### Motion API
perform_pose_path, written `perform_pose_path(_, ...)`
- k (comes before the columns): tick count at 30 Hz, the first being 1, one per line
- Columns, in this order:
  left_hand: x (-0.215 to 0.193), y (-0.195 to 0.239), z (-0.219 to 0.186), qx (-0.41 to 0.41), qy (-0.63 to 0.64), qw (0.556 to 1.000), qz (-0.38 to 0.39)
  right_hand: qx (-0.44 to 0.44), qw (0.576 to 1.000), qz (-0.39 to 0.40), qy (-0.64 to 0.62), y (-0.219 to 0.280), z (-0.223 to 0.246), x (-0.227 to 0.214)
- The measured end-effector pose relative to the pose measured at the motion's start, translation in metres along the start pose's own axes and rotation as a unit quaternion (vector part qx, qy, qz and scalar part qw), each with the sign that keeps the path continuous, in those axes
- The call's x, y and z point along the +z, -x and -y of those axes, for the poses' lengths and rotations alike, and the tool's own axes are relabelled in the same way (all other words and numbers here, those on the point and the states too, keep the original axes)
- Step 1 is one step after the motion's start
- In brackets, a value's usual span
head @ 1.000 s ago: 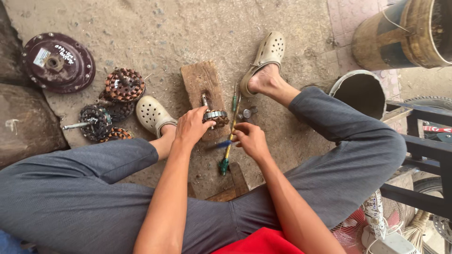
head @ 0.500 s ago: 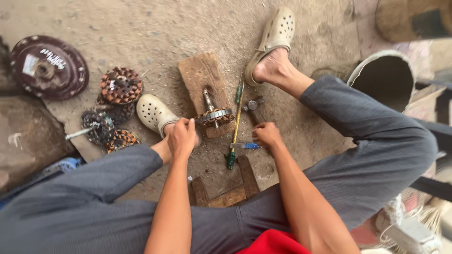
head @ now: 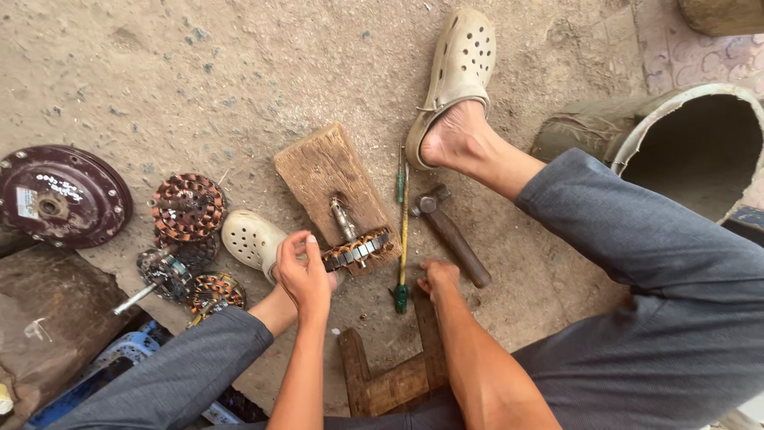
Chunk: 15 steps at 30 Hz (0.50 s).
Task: The person sits on the ground and uses a hammer and chisel to work on a small mechanical component placed on a wooden block. They repeatedly strike the chisel to adjust or shape the part, occasionally repositioning it with their hands.
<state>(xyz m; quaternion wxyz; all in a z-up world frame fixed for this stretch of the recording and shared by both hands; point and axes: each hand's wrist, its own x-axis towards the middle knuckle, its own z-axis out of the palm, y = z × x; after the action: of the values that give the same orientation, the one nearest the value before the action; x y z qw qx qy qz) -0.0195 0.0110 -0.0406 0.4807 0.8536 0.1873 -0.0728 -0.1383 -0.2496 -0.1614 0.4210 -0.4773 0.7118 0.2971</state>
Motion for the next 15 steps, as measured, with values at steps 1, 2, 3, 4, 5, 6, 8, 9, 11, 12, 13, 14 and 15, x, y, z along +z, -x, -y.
perform_pose_path(1,0.001,-0.001,-0.002,0.011,-0.017,1.000,-0.005,-0.023,0.999,-0.018,0.038,0.011,0.005,-0.002)
perform_pose_path(2,0.000,0.000,-0.004,0.023,-0.034,0.999,-0.010,-0.019,0.998,-0.002,0.056,0.023,0.010,-0.003)
perform_pose_path(3,0.003,-0.003,-0.007,0.010,-0.027,0.999,-0.022,-0.022,0.997,0.012,0.071,0.033,0.026,-0.003)
perform_pose_path(4,0.005,-0.005,-0.010,-0.002,-0.021,0.999,-0.033,-0.026,0.996,0.025,0.085,0.044,0.040,-0.005)
perform_pose_path(5,0.006,-0.005,-0.013,-0.015,-0.013,0.999,-0.048,-0.072,0.991,0.058,0.100,0.056,0.050,-0.008)
perform_pose_path(6,0.006,-0.005,-0.016,0.012,-0.022,0.998,-0.063,-0.118,0.982,0.089,0.115,0.069,0.058,-0.011)
perform_pose_path(8,0.002,-0.004,-0.020,0.059,-0.048,0.992,-0.098,-0.194,0.961,0.107,0.166,0.093,0.069,-0.017)
perform_pose_path(9,0.001,-0.007,-0.024,0.043,0.008,0.994,-0.101,-0.227,0.950,0.091,0.196,0.103,0.079,-0.022)
perform_pose_path(11,-0.002,-0.015,-0.036,0.013,0.122,0.987,-0.102,-0.299,0.919,0.051,0.250,0.127,0.093,-0.035)
perform_pose_path(12,-0.006,-0.021,-0.043,-0.014,0.175,0.980,-0.098,-0.338,0.900,0.027,0.274,0.139,0.099,-0.043)
perform_pose_path(13,-0.010,-0.028,-0.051,-0.040,0.229,0.969,-0.089,-0.373,0.879,0.001,0.296,0.154,0.102,-0.050)
perform_pose_path(14,-0.015,-0.031,-0.060,-0.065,0.281,0.954,-0.080,-0.345,0.914,0.071,0.204,0.168,0.105,-0.056)
perform_pose_path(15,-0.021,-0.031,-0.068,-0.068,0.306,0.948,-0.054,-0.312,0.933,0.142,0.110,0.183,0.107,-0.062)
